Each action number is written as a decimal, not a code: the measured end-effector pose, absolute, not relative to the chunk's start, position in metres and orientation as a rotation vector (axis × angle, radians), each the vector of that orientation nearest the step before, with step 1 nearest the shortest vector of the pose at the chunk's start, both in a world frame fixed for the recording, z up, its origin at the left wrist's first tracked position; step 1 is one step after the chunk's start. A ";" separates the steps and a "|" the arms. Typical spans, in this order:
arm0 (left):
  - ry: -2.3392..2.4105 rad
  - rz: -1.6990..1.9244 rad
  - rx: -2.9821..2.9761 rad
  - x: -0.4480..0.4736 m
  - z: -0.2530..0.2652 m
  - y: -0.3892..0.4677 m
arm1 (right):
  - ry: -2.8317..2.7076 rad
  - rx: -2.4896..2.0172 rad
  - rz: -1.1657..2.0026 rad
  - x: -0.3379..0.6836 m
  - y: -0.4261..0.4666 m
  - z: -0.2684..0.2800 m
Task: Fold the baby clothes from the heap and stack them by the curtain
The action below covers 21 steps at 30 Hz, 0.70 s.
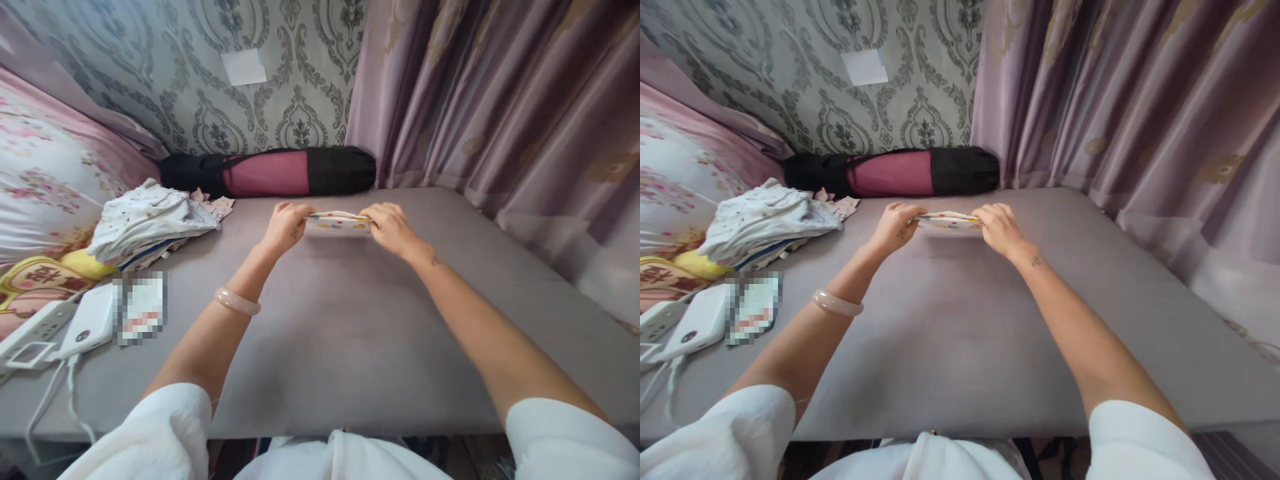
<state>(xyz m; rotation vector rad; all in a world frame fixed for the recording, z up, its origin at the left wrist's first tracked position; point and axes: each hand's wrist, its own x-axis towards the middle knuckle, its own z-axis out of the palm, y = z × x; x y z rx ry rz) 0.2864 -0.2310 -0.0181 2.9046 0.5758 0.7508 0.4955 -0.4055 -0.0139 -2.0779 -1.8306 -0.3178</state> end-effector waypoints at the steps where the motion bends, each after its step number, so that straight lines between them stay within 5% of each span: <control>1: 0.555 0.743 2.918 0.281 -0.029 -0.237 | -1.846 -2.079 -0.313 0.491 -0.411 -0.024; 21: 0.295 0.291 2.953 0.216 -0.101 -0.298 | -2.066 -2.074 0.062 0.446 -0.484 -0.096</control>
